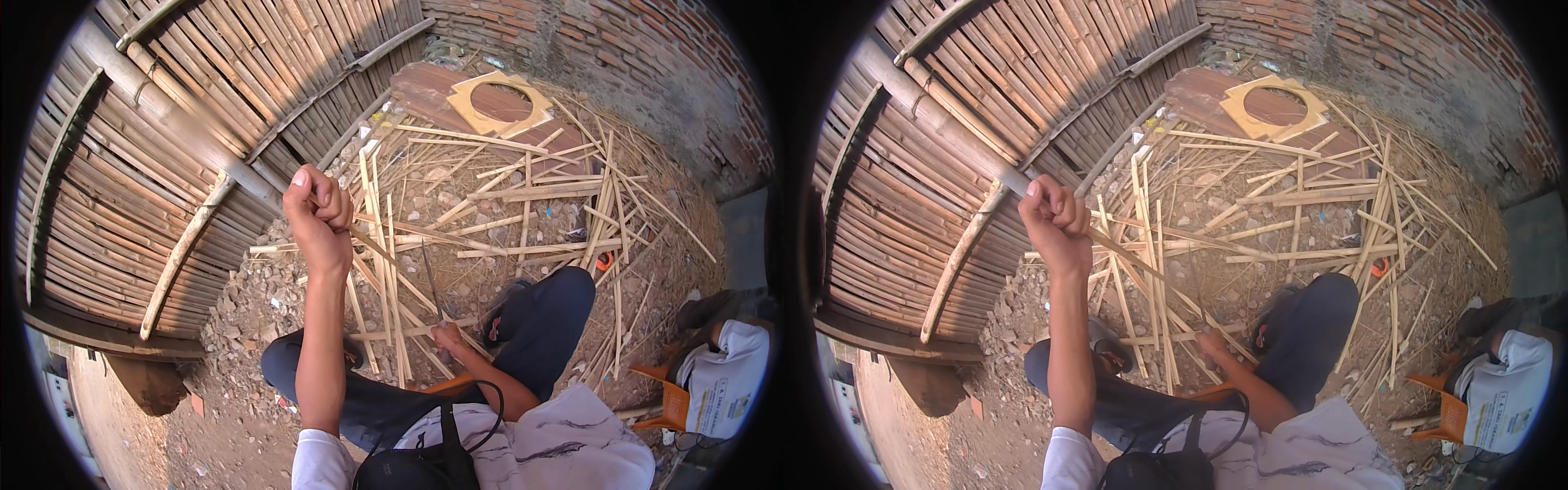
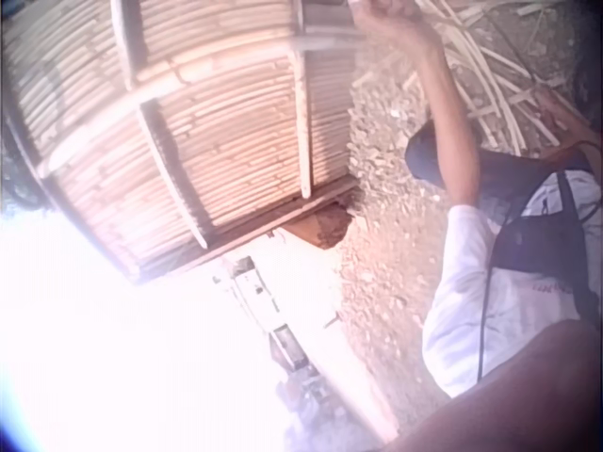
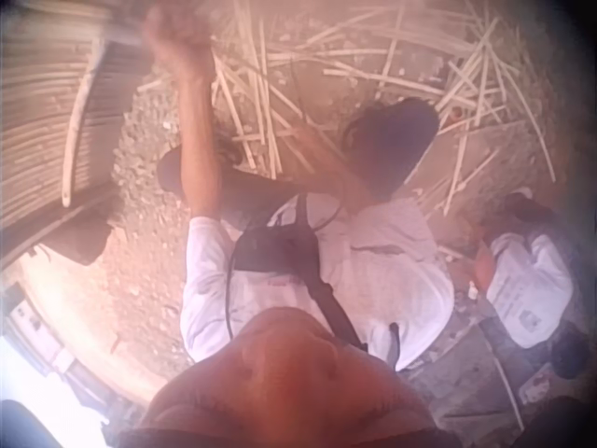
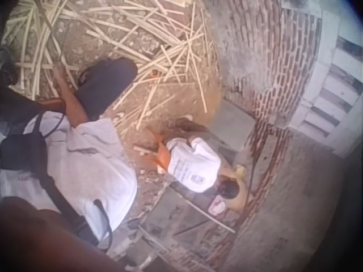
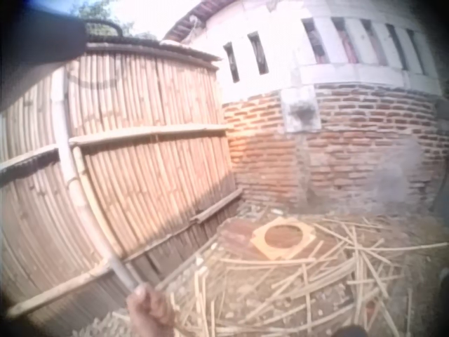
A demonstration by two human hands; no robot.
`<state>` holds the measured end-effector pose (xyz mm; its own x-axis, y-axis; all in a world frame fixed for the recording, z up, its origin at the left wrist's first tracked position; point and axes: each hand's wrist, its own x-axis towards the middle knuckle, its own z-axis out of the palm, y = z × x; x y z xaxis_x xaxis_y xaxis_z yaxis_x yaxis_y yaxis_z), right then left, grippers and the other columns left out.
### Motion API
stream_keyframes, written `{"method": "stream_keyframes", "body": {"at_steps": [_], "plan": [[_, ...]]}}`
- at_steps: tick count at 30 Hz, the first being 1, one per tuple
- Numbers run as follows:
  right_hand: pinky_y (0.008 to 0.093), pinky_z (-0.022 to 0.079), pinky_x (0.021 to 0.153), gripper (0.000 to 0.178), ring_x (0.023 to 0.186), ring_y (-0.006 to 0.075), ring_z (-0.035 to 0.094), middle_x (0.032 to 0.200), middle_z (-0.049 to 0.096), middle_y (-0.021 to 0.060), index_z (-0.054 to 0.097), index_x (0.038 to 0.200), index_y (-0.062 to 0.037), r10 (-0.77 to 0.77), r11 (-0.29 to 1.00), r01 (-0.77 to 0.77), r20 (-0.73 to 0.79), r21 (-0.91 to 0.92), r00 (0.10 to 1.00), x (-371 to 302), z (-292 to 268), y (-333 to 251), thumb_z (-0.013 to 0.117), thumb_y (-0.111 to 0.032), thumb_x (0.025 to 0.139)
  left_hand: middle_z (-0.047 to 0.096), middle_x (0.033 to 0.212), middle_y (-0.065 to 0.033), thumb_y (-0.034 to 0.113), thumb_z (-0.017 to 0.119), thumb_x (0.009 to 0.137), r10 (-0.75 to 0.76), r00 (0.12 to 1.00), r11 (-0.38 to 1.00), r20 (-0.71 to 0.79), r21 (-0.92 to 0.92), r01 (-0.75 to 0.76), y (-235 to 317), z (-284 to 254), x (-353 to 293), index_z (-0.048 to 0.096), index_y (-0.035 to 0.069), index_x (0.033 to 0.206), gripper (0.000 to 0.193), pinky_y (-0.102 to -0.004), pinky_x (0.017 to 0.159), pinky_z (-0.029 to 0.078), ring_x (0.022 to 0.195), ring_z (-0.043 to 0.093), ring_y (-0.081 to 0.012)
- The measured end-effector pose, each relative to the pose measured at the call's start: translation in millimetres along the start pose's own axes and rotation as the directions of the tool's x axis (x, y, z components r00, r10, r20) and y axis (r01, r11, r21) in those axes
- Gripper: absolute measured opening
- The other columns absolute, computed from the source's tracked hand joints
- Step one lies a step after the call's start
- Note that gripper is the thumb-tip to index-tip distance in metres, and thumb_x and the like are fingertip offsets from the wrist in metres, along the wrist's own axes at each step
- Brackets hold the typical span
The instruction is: The person sits on the ground and uses a long, curved blade to shave thin strips of bamboo. They hold the bamboo in one hand and draw the blade along its length to remove the outer layer, creating fine shavings that fall to the ground.
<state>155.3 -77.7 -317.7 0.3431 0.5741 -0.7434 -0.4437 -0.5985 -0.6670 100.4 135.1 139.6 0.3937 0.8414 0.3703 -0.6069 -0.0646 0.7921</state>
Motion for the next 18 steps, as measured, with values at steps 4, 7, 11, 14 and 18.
{"method": "stream_keyframes", "body": {"at_steps": [4,7,11,14,18], "plan": [[0.0385,0.042,0.044,0.021,0.046,0.0156,0.050,0.060,0.056,0.0057,0.055,0.074,-0.0065,-0.389,0.918,0.372,-0.128,-0.140,0.912,-3,22,-12,0.067,-0.014,0.089,0.020,0.056,0.0074,0.046,0.049,0.104,0.005,1.000,1.000,-0.002,0.013,-0.005,1,-2,1,0.037,0.014,0.072,0.047,-0.0288,0.044,0.013,0.047,0.015,-0.0067],[0.0398,0.043,0.045,0.021,0.045,0.0179,0.051,0.061,0.057,0.0072,0.056,0.075,-0.0037,-0.536,0.833,0.492,-0.151,-0.253,0.831,6,24,1,0.068,-0.015,0.089,0.019,0.056,0.0074,0.046,0.050,0.104,-0.003,1.000,1.000,-0.018,0.026,0.003,0,2,2,0.036,0.014,0.072,0.047,-0.0289,0.044,0.013,0.047,0.015,-0.0070],[0.0404,0.047,0.054,0.020,0.052,0.0231,0.058,0.063,0.061,0.0097,0.062,0.081,0.0025,0.097,0.989,-0.107,-0.090,-0.107,0.991,23,-1,24,0.069,-0.015,0.088,0.019,0.056,0.0073,0.046,0.050,0.103,-0.004,1.000,1.000,-0.026,0.022,0.005,3,-4,3,0.036,0.014,0.072,0.047,-0.0288,0.044,0.013,0.047,0.014,-0.0072],[0.0418,0.050,0.063,0.020,0.061,0.0268,0.064,0.066,0.064,0.0124,0.065,0.087,0.0051,-0.119,0.966,0.090,-0.110,-0.241,0.987,29,-5,24,0.070,-0.015,0.087,0.019,0.056,0.0071,0.046,0.050,0.103,0.002,1.000,1.000,-0.031,-0.013,-0.003,3,-6,5,0.036,0.014,0.072,0.047,-0.0286,0.044,0.013,0.047,0.014,-0.0073],[0.0459,0.055,0.077,0.038,0.087,0.0394,0.073,0.092,0.073,0.0281,0.070,0.108,0.0106,-0.319,0.894,0.246,-0.148,-0.375,0.936,-4,18,-3,0.071,-0.019,0.084,0.019,0.055,0.0070,0.045,0.051,0.103,0.002,1.000,1.000,-0.026,-0.012,-0.003,3,-11,2,0.037,0.014,0.072,0.047,-0.0285,0.044,0.013,0.047,0.014,-0.0073]]}}
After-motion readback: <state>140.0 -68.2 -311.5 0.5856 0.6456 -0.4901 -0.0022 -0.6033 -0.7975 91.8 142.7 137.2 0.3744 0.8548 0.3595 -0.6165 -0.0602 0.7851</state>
